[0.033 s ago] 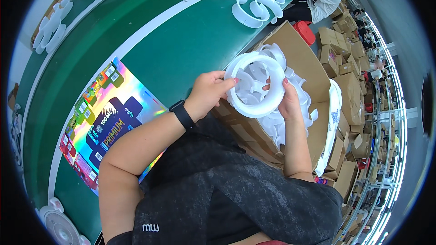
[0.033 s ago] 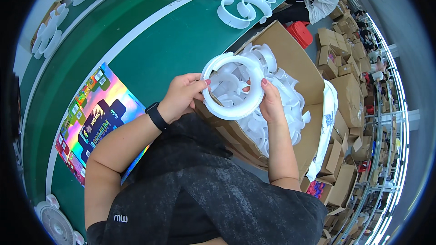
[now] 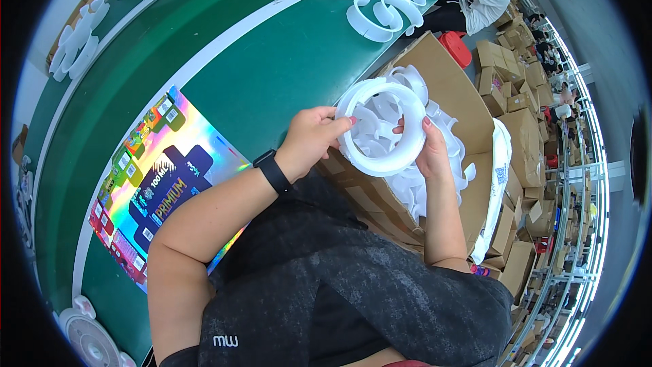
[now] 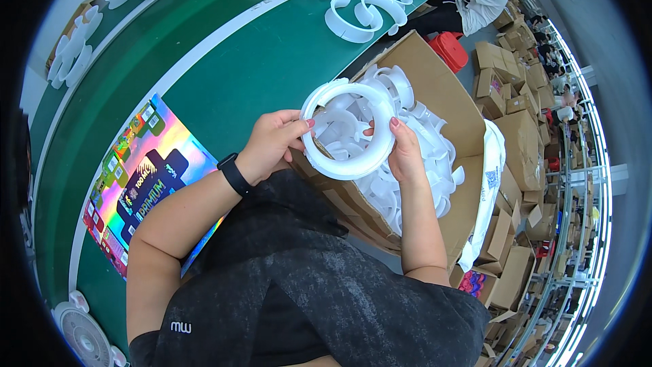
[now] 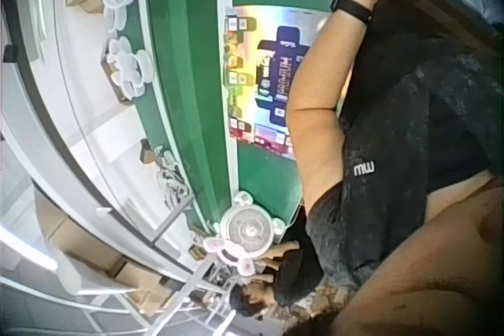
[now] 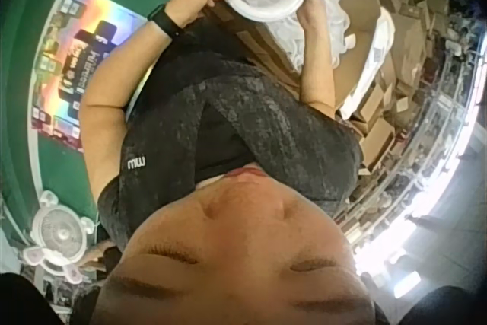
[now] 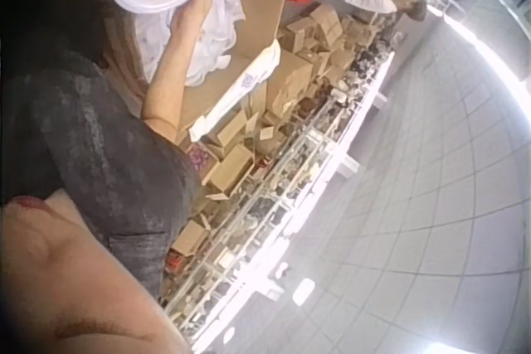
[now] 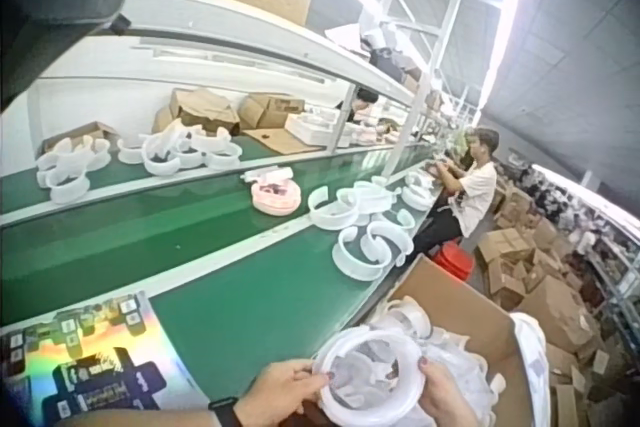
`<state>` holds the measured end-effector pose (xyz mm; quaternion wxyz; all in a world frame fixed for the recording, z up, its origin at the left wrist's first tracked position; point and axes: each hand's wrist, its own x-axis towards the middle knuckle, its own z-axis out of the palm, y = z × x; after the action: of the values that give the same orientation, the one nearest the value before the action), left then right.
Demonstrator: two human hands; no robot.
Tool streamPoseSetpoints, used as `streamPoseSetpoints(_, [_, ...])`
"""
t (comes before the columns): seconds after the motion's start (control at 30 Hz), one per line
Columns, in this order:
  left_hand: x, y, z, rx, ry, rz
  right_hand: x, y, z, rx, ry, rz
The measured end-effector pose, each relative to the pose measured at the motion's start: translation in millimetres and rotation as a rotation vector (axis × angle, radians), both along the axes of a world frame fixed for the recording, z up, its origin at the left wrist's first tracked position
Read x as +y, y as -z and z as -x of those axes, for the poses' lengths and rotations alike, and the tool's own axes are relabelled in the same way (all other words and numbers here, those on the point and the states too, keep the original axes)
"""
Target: Assembling LED-equipped plastic ring components on a factory production line.
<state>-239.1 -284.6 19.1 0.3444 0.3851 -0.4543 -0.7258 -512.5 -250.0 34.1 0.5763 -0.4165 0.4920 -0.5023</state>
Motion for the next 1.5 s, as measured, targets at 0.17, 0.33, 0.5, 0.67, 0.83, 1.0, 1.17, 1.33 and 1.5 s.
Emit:
streamPoseSetpoints(0.17, [0.2, -1.6, 2.7, 0.044, -0.028, -0.022, -1.4, -0.3, 4.5, 0.096, 0.117, -0.016])
streamPoseSetpoints(0.33, [1.9, -9.2, 1.6, 0.014, -0.014, 0.004, 1.1, -9.6, 1.7, 0.111, 0.096, 0.009])
streamPoseSetpoints(0.5, [5.6, -5.9, 5.2, 0.017, -0.053, 0.067, 4.8, -10.0, 7.3, 0.086, 0.06, 0.015])
streamPoseSetpoints(0.67, [5.8, 3.6, 10.5, 0.12, -0.117, 0.139, 6.9, -14.5, -0.7, -0.028, 0.064, 0.078])
streamPoseSetpoints(0.83, [7.0, -2.3, 11.4, 0.132, -0.118, 0.135, 4.4, -8.5, 9.2, -0.012, 0.076, 0.087])
streamPoseSetpoints(1.0, [4.6, -0.4, 7.8, 0.209, -0.154, 0.078, 8.9, -17.8, -0.9, -0.051, 0.117, 0.138])
streamPoseSetpoints(1.17, [17.5, -10.4, 8.2, 0.242, -0.075, 0.062, 14.2, -31.0, 18.7, 0.042, 0.006, 0.081])
streamPoseSetpoints(1.33, [30.7, -26.2, 4.9, 0.245, 0.052, 0.123, 29.7, -65.2, 16.2, 0.043, -0.011, 0.129])
streamPoseSetpoints(1.5, [28.2, -45.5, -4.1, 0.293, 0.021, 0.171, 36.5, -78.9, 3.8, 0.062, 0.052, 0.289])
